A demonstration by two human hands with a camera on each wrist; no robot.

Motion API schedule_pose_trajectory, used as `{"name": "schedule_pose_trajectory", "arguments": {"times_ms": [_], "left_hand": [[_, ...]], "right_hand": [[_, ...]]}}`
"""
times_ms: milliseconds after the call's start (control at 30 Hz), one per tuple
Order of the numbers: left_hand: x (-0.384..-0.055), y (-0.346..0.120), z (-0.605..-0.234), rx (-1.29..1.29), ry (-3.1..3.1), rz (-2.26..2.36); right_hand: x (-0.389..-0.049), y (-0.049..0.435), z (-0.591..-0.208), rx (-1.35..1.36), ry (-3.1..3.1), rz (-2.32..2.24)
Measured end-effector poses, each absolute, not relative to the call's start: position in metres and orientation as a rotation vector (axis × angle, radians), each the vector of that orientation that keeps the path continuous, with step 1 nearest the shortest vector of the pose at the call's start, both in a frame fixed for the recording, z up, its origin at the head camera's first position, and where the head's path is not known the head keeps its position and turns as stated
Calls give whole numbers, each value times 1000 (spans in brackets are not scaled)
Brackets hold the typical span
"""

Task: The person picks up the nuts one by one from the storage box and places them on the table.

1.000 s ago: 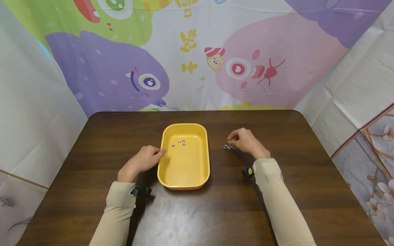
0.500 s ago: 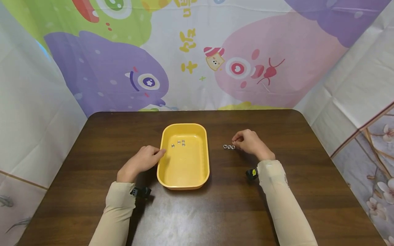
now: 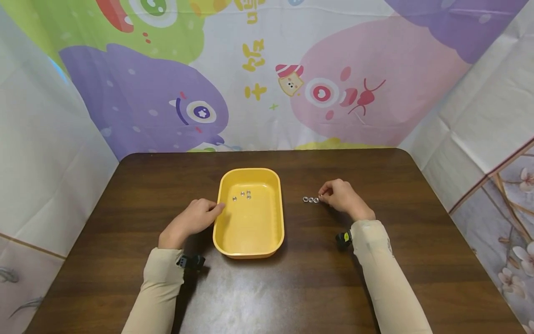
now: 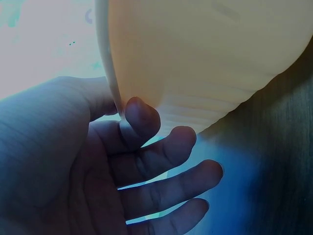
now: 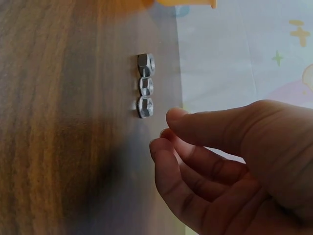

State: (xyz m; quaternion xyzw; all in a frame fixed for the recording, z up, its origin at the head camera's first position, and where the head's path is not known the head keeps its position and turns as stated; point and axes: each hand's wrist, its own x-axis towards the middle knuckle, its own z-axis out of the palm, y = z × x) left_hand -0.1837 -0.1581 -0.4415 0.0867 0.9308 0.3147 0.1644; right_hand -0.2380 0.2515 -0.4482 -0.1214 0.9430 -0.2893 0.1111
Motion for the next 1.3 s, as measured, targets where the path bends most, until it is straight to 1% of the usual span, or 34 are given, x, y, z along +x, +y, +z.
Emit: {"name": "schedule_pose_trajectory", "arguments": {"times_ms": [567, 1300], "left_hand": [[-183, -159, -442, 255, 2652, 901], [-185, -158, -444, 257, 2659, 902]], "right_hand": [[-237, 255, -460, -315, 2740, -845], [-239, 254, -466, -294, 2753, -842]]}}
